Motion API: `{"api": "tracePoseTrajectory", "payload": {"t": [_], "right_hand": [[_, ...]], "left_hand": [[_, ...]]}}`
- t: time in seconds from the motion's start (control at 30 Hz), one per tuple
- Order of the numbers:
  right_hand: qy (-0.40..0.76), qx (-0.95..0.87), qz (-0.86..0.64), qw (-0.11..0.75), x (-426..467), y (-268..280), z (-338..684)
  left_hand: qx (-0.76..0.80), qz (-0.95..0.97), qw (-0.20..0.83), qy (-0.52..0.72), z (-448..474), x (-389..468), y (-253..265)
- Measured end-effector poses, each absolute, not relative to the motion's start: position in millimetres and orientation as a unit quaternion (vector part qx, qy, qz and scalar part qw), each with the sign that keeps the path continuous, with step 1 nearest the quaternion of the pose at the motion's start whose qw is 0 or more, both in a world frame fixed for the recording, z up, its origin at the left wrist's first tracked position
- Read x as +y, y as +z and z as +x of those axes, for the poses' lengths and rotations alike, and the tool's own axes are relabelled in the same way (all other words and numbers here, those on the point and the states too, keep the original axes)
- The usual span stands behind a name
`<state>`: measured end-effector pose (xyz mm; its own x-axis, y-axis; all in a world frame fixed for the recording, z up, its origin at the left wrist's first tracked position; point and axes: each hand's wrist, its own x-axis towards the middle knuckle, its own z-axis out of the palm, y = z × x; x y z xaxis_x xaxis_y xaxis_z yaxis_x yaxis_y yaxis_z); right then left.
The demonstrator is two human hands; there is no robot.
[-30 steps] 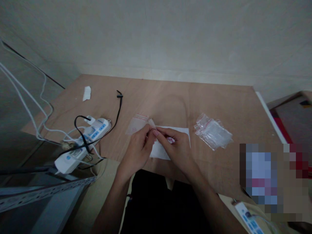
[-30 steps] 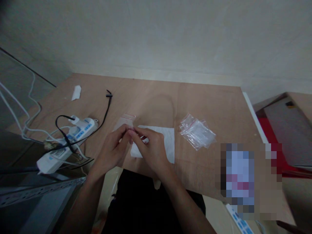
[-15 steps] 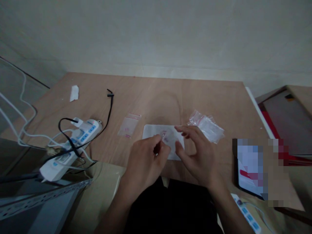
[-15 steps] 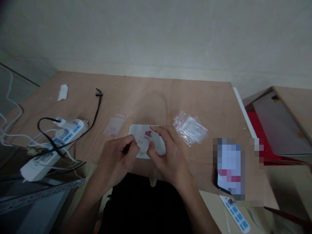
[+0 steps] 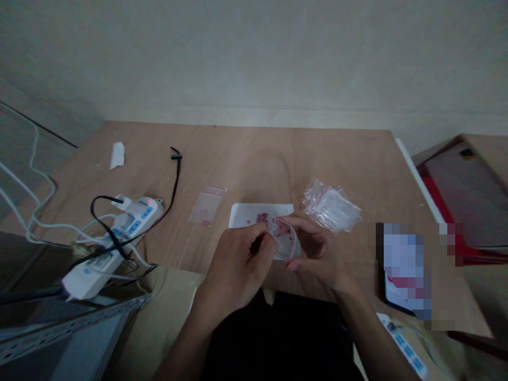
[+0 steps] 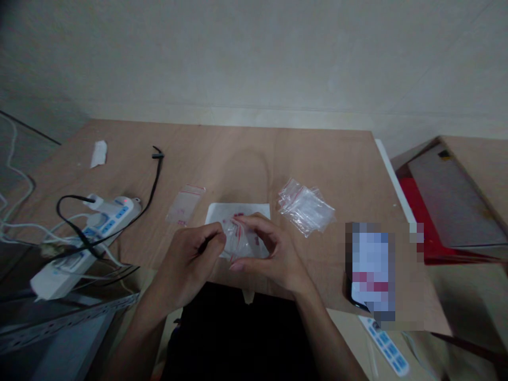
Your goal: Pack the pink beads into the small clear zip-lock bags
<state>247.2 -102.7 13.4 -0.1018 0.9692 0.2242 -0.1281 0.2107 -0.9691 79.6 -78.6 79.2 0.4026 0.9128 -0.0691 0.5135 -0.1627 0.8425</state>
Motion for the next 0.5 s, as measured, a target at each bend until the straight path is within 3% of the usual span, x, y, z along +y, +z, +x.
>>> {"api": "tracePoseTrajectory", "payload": {"t": [0.1,0.2,0.27,0.37,0.5], "right_hand": [[0.467,-0.574,-0.398,0.543,-97.0,23.5,250.5],[0.392,-0.653,-0.437,0.479,-83.0,42.7,258.7],[0.32,-0.749,-0.439,0.379,-68.8,60.0,263.6],[0.207,-0.88,-0.393,0.17,-46.2,85.6,262.2],[0.092,-0.94,-0.328,-0.013,-26.3,102.2,243.1]], "left_hand": [[0.508,0.673,0.448,0.297,80.5,-75.1,70.6],[0.53,0.521,0.516,0.426,88.4,-64.8,53.1],[0.502,0.368,0.644,0.445,97.5,-56.3,42.5],[0.419,0.149,0.814,0.374,111.6,-47.3,33.9],[0.386,0.041,0.849,0.359,123.7,-45.8,29.9]]}}
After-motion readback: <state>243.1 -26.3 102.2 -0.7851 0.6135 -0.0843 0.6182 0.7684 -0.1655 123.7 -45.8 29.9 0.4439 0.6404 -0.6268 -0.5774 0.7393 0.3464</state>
